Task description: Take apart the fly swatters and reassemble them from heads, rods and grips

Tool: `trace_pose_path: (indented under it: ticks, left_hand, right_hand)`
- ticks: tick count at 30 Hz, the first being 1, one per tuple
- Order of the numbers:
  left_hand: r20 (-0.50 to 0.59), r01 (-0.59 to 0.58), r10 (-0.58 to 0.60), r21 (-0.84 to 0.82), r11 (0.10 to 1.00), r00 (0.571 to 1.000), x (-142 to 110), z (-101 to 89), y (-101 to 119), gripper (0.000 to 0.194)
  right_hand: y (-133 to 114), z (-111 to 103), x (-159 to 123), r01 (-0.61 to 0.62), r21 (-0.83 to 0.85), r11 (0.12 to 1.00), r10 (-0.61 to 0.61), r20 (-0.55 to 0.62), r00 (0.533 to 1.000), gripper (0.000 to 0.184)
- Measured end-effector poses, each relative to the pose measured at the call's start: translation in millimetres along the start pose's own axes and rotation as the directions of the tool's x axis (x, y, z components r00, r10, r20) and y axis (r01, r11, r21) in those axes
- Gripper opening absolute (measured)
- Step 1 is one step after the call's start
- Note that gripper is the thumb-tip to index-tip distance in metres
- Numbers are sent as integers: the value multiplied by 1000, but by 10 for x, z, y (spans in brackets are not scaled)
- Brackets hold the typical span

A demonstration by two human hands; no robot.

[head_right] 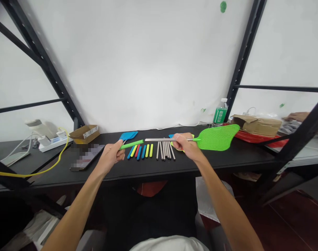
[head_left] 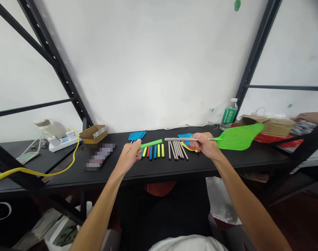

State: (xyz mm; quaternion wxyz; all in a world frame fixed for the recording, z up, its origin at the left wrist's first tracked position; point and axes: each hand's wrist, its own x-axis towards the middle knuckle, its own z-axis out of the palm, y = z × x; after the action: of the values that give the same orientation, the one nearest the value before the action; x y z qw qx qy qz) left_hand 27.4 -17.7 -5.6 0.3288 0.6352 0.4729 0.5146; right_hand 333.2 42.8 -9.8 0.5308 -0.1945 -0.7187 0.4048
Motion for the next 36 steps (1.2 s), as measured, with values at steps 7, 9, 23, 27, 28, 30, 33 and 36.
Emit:
trace_pose_path:
  ticks: [7, 9, 23, 27, 28, 30, 33, 36]
  left_hand:
    - [-323, 140, 93, 630, 764, 942, 97, -449, -385, 45]
    - [-417, 317, 41, 747, 585, 908, 126, -470, -524, 39]
    - [-300, 323, -124, 906, 274, 946, 154, -149, -744, 35]
    - [-296, 319, -123, 903, 286, 947, 158, -111, -712, 39]
    - [-294, 317, -121, 902, 295, 948, 159, -99, -701, 40]
    - [-285, 308, -118, 900, 308, 951, 162, -78, -681, 42]
    - [-276, 301, -123, 900, 316, 953, 160, -63, -669, 40]
    - [-279, 306, -125, 890, 337, 952, 158, -66, -681, 39]
  right_hand:
    - [18, -76, 82, -132, 206, 970, 170, -181, 969, 34]
    - [37, -19, 100, -198, 212, 957, 237, -177, 955, 27]
    - [309, 164, 133, -418, 114, 901, 430, -129, 893, 25]
    - [388, 176, 148, -444, 145, 884, 457, -74, 886, 26]
    - [398, 179, 146, -444, 144, 884, 456, -64, 888, 26]
    - [399, 189, 134, -438, 127, 890, 447, -49, 893, 27]
    - [362, 217, 108, -428, 103, 898, 434, -37, 900, 25]
    - [332, 253, 92, -458, 125, 880, 465, -31, 885, 23]
